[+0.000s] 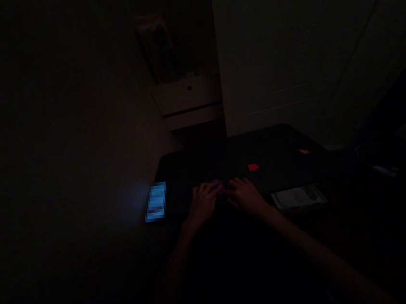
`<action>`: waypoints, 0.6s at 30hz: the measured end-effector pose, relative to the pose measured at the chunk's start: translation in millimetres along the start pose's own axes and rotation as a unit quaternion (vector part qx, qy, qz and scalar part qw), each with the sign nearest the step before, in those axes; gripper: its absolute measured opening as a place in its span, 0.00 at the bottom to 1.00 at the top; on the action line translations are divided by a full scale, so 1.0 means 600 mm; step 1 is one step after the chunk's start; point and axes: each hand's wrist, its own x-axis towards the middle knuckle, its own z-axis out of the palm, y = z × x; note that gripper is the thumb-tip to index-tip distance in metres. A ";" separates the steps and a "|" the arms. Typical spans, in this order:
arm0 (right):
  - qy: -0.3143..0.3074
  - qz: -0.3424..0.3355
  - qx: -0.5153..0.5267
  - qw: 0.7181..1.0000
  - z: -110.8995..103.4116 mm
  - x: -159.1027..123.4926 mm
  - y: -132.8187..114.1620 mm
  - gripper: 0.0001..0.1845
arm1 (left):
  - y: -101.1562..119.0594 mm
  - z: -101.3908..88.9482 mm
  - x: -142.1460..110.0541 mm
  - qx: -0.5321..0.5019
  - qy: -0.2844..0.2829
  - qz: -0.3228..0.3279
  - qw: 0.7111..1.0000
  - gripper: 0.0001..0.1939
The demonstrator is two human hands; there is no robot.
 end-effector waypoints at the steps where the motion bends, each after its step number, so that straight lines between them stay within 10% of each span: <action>1: -0.003 -0.004 -0.007 1.000 -0.001 0.000 -0.001 0.17 | 0.000 0.000 0.000 -0.005 0.001 -0.001 1.000 0.29; 18: 0.142 0.087 0.120 0.979 0.059 -0.008 -0.005 0.18 | 0.002 0.009 0.030 -0.133 0.076 -0.137 0.979 0.10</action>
